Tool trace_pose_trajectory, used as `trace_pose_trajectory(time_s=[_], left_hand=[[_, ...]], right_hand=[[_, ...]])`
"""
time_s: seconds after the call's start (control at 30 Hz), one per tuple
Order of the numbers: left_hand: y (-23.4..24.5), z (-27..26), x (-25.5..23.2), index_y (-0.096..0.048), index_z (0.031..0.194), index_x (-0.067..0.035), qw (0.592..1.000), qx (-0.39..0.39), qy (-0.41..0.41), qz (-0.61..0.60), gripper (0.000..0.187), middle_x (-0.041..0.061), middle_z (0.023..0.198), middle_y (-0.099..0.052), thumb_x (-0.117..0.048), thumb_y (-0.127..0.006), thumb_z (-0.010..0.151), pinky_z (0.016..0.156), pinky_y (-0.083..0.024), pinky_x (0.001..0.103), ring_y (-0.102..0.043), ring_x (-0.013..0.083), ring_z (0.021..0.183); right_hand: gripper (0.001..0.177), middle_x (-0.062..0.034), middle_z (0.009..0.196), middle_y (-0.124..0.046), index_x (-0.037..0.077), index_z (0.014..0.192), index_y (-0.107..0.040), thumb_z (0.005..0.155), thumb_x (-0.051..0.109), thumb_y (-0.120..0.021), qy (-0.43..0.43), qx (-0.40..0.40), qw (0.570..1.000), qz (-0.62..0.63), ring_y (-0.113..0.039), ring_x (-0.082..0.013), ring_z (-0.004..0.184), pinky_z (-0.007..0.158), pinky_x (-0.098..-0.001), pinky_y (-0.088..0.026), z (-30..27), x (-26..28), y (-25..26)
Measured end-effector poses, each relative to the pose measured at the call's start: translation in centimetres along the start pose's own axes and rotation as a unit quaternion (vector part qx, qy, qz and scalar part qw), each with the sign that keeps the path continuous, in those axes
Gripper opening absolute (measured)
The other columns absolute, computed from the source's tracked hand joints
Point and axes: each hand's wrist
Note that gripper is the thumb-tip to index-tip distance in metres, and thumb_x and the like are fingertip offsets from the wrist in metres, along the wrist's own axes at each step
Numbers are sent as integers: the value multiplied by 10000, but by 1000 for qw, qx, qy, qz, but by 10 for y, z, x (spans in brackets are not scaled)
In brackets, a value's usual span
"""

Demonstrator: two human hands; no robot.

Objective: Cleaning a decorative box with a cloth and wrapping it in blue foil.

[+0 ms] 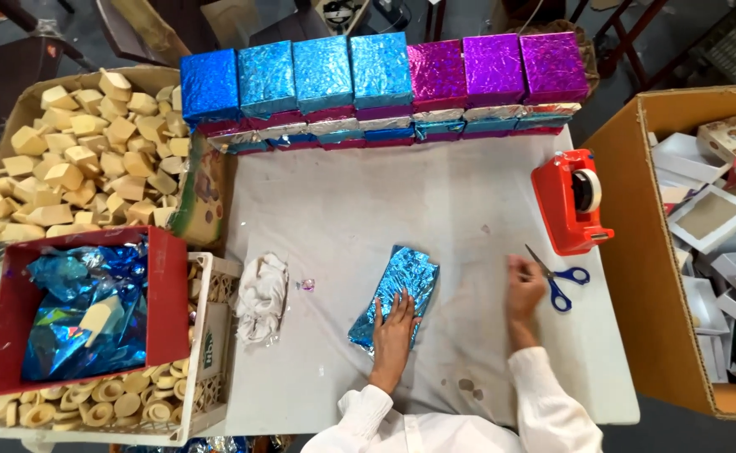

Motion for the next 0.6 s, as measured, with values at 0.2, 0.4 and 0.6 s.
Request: trace_pose_trajectory(time_s=[0.2,0.4,0.6], left_hand=[[-2,-1,1,-586,1429,-68,1000,-20,-8,-2,508,86,1562,-507,-304,-611,979,1208,-235,562,-499,225,1406],[1,1,1,-575,1432,-68,1000,-9,-6,24,510,84,1552,-486,-315,-608,988,1218,-213,562,-496,232,1403],[4,1,-1,-579,1424,-57,1000,-17,1,15,509,84,1557,-488,-321,-598,989,1204,-214,564,-485,233,1406]], right_hand=[[245,-19,970,-718,18,1053,-723,1064,257,-774,69,-84,994,1,-640,-70,849,760,-243,-532,84,12,99],[225,-121,995,-715,82,1122,-792,1046,292,-764,141,-15,956,-256,-687,-246,840,773,-387,-548,150,10,121],[420,-162,877,-751,92,1059,-826,984,501,-761,-20,111,930,-349,-717,-305,810,772,-430,-553,196,-19,113]])
Point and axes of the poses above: each hand's wrist, its own z-axis towards the middle knuckle, its own y-axis out of the back of the hand, x = y × z
